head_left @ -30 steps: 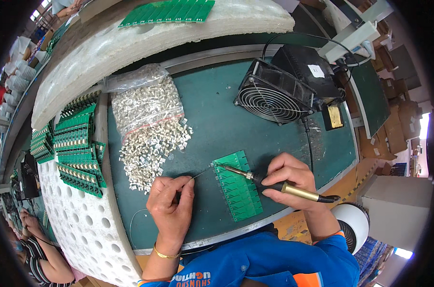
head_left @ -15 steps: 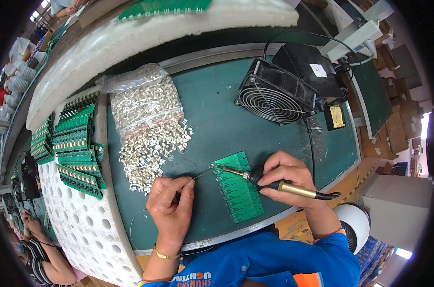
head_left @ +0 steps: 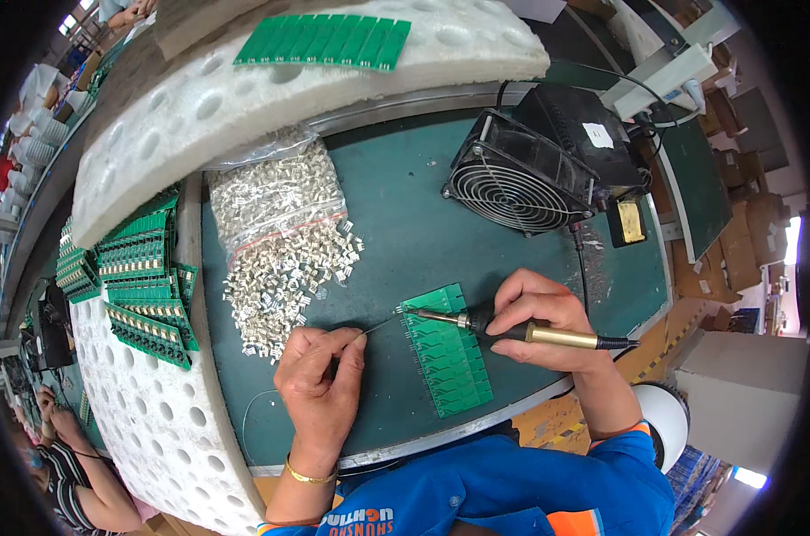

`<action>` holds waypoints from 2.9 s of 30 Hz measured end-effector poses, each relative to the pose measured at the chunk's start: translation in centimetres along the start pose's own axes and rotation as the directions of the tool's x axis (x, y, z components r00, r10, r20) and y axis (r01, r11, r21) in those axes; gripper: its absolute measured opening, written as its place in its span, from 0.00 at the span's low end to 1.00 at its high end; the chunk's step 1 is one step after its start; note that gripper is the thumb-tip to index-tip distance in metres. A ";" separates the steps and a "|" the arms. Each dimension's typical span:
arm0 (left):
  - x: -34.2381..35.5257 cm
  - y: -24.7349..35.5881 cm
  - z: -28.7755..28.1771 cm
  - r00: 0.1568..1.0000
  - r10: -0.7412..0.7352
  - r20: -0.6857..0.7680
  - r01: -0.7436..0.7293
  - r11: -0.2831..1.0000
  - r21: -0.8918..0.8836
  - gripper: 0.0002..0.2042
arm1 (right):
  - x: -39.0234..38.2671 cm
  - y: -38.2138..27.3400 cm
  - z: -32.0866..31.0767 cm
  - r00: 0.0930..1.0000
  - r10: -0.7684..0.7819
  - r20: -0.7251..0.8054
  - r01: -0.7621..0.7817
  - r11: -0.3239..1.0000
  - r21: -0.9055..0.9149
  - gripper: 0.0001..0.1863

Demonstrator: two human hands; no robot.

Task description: The person solders components onto a circuit board strip using a soldering iron and solder wire.

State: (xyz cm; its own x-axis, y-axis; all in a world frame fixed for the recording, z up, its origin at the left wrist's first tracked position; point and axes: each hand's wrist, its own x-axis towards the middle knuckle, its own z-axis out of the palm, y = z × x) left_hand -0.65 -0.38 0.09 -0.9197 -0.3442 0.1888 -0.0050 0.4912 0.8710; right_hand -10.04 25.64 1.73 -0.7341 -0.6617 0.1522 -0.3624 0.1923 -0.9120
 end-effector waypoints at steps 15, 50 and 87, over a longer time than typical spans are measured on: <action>-0.2 -0.4 -0.7 0.999 -0.042 -0.033 0.042 0.999 -0.019 0.04 | -0.9 -0.8 -0.3 0.997 0.016 -0.076 -0.013 0.999 0.034 0.13; -1.3 0.0 0.2 0.998 0.049 -0.028 -0.049 0.999 -0.010 0.05 | -4.1 -0.8 4.9 0.951 0.007 -0.310 0.033 0.992 0.122 0.18; -1.1 -0.3 0.6 0.993 0.119 -0.022 -0.118 0.993 0.017 0.05 | -3.8 -0.3 5.3 0.944 -0.020 -0.328 0.055 0.994 0.097 0.20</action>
State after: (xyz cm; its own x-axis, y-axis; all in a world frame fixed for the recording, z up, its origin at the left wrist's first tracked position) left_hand 0.19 0.30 -0.66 -0.9048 -0.3012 0.3010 0.0972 0.5420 0.8348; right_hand -4.10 24.23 -0.56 -0.8745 -0.3911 0.2869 -0.3445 0.0845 -0.9350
